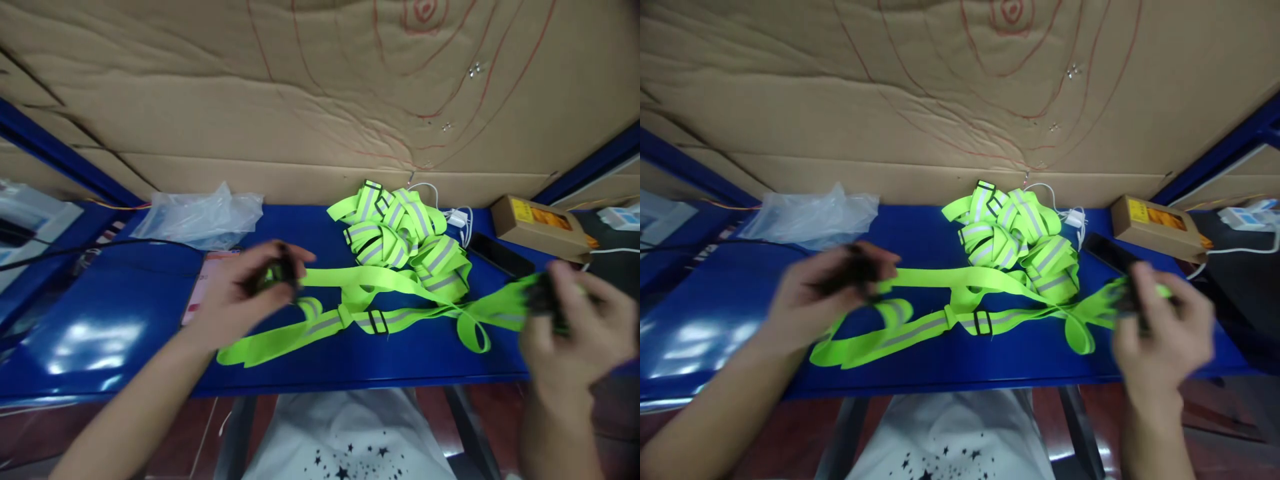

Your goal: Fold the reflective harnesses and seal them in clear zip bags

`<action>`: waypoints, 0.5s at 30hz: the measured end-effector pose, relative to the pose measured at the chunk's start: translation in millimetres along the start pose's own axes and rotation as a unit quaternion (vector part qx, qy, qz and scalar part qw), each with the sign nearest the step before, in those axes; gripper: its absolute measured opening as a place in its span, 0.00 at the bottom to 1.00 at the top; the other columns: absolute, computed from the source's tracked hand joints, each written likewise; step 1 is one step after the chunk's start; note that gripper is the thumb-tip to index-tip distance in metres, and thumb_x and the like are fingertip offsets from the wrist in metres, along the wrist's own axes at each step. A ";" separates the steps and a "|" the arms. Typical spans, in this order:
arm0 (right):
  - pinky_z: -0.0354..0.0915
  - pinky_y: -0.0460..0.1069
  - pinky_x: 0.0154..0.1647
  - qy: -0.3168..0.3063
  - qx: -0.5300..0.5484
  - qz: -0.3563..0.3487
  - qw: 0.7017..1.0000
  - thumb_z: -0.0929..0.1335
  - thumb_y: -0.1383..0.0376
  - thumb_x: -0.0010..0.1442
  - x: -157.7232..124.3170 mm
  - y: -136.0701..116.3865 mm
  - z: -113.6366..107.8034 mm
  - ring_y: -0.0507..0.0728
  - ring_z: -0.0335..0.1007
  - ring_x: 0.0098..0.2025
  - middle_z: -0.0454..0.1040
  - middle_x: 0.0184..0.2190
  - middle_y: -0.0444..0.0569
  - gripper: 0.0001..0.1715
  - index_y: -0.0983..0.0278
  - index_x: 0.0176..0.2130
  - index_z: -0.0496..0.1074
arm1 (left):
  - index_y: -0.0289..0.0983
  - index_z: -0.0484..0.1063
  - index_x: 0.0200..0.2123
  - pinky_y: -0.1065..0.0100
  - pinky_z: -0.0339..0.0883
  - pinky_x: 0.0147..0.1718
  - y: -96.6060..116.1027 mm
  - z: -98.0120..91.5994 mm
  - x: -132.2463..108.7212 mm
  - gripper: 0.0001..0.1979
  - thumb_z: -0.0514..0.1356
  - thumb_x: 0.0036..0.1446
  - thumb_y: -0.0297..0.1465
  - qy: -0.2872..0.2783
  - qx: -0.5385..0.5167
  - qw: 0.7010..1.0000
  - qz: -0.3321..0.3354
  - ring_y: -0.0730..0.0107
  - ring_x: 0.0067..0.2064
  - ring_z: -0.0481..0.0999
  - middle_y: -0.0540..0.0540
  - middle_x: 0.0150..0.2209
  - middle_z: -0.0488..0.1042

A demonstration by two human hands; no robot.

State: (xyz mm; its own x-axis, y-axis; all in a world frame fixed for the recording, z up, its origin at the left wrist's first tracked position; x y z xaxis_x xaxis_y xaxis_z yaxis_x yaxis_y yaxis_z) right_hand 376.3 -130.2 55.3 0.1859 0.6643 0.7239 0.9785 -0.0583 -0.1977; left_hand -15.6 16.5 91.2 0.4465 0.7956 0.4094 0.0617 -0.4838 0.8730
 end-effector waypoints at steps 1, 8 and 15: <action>0.66 0.66 0.54 -0.020 0.001 -0.051 0.999 0.67 0.70 0.62 0.3 -23.4 6.4 0.73 0.67 0.58 0.68 0.59 0.53 0.44 0.41 0.70 0.59 | 0.39 0.78 0.42 0.63 0.71 0.40 -3.5 13.1 -3.2 0.07 0.65 0.59 0.32 -0.068 0.056 0.996 -0.031 0.64 0.40 0.78 0.45 0.41 0.80; 0.72 0.57 0.43 -0.119 0.078 -0.227 0.963 0.67 0.73 0.64 -2.7 -125.9 43.6 0.64 0.72 0.47 0.71 0.54 0.57 0.49 0.51 0.75 0.47 | 0.39 0.77 0.46 0.64 0.67 0.37 -14.1 72.3 -17.8 0.12 0.64 0.59 0.34 -0.191 0.157 0.958 -0.144 0.64 0.38 0.77 0.46 0.40 0.79; 0.72 0.57 0.42 -0.117 0.054 -0.220 0.967 0.65 0.71 0.66 -3.9 -133.7 46.4 0.64 0.72 0.45 0.73 0.53 0.56 0.47 0.50 0.75 0.45 | 0.37 0.77 0.39 0.66 0.60 0.32 -2.4 75.8 -9.1 0.07 0.64 0.59 0.34 -0.206 0.152 0.958 -0.129 0.68 0.32 0.73 0.49 0.33 0.77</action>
State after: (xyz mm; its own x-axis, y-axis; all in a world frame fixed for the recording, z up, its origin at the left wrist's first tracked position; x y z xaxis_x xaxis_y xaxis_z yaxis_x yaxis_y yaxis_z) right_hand 240.6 -90.4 48.2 -0.2847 0.7578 0.5871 0.9407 0.3386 0.0192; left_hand 47.8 -17.2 65.3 0.6918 0.7221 -0.0043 0.4466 -0.4232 0.7883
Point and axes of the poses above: each hand's wrist, its own x-axis towards the middle knuckle, its own z-axis out of the palm, y = z × x, the point moved 3 cm from there along x, towards the middle knuckle
